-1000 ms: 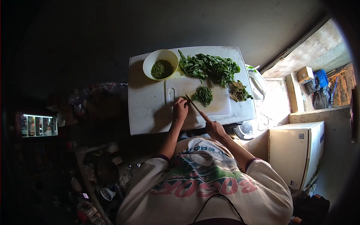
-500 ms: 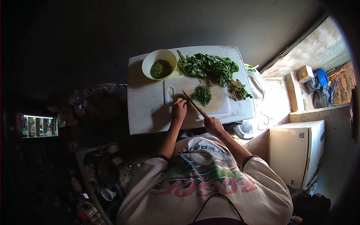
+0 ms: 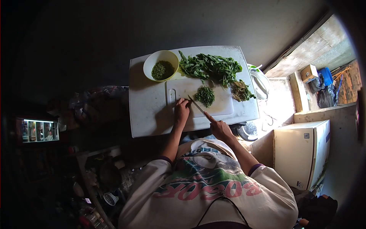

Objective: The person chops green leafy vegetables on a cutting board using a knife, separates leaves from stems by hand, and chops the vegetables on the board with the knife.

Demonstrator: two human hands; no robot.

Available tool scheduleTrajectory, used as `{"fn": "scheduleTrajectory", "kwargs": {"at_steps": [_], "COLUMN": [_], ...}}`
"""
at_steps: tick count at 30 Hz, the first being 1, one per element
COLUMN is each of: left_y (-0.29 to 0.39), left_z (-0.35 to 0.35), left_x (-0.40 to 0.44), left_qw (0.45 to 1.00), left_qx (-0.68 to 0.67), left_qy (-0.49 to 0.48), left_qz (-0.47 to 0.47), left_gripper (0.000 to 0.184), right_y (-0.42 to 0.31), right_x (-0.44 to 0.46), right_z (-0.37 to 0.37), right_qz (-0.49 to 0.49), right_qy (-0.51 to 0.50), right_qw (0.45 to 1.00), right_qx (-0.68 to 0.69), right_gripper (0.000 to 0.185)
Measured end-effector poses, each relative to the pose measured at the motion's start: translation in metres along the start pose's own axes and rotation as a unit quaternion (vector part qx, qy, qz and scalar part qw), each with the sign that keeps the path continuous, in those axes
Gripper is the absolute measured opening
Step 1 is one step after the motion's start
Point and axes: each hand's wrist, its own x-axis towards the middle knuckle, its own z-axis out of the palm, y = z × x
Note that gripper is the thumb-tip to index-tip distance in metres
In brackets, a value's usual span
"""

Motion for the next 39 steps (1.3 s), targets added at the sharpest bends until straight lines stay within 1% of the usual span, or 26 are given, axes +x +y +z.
{"fn": "scheduleTrajectory", "kwargs": {"at_steps": [4,6,10,12,13,14,16,18,20,23,26,28,33,38,39], "left_y": [-0.002,-0.001,-0.002,-0.001,0.001,0.002,0.001,0.0,-0.002,-0.004,-0.003,-0.001,0.005,-0.006,-0.005], "left_z": [-0.001,-0.001,-0.003,0.001,0.0,-0.001,-0.004,-0.004,-0.003,0.003,0.003,0.003,0.003,0.005,0.003], "left_x": [0.0,0.001,0.001,0.0,0.0,0.001,-0.002,-0.002,-0.004,-0.005,-0.006,-0.006,-0.001,0.003,0.004], "left_qw": [1.0,1.0,1.0,0.999,0.999,0.999,0.999,0.999,0.999,0.999,1.0,1.0,0.999,1.0,0.999], "left_qx": [0.005,-0.003,0.008,-0.011,-0.012,-0.013,-0.013,0.01,0.005,-0.007,-0.013,-0.017,-0.026,-0.027,-0.026], "left_qy": [-0.011,-0.02,-0.019,-0.025,-0.025,-0.028,-0.036,-0.051,-0.044,-0.032,-0.021,-0.018,0.007,-0.007,-0.011], "left_qz": [0.004,0.002,0.001,-0.025,-0.026,-0.021,-0.015,-0.001,0.002,-0.006,-0.016,-0.016,-0.025,-0.014,-0.015], "left_gripper": [0.023,0.024,0.026,0.022,0.022,0.023,0.023,0.023,0.023,0.023,0.022,0.022,0.018,0.018,0.019], "right_y": [-0.005,-0.006,-0.005,0.005,0.005,0.006,-0.001,-0.002,0.0,0.011,0.01,0.006,0.015,0.006,0.003], "right_x": [-0.007,-0.008,0.007,0.025,0.032,0.04,0.052,0.051,0.049,0.041,0.028,0.017,0.005,0.002,0.002], "right_z": [-0.012,-0.012,0.014,0.043,0.049,0.053,0.049,0.044,0.044,0.05,0.044,0.031,0.024,0.01,0.006], "right_qz": [0.0,0.001,0.007,-0.002,-0.06,-0.062,-0.033,-0.03,-0.027,-0.049,-0.035,0.015,0.036,0.05,0.039], "right_qy": [-0.014,-0.019,-0.008,0.022,0.084,0.084,0.072,0.073,0.072,0.083,0.067,0.012,0.023,0.02,0.013], "right_qw": [1.0,1.0,1.0,1.0,0.994,0.994,0.996,0.997,0.997,0.994,0.996,0.999,0.999,0.998,0.999], "right_qx": [0.004,-0.014,-0.028,0.015,0.03,0.029,0.027,0.021,0.016,0.042,0.045,0.034,0.016,0.024,0.017], "right_gripper": [0.075,0.077,0.078,0.079,0.075,0.075,0.074,0.074,0.073,0.073,0.073,0.078,0.076,0.076,0.077]}}
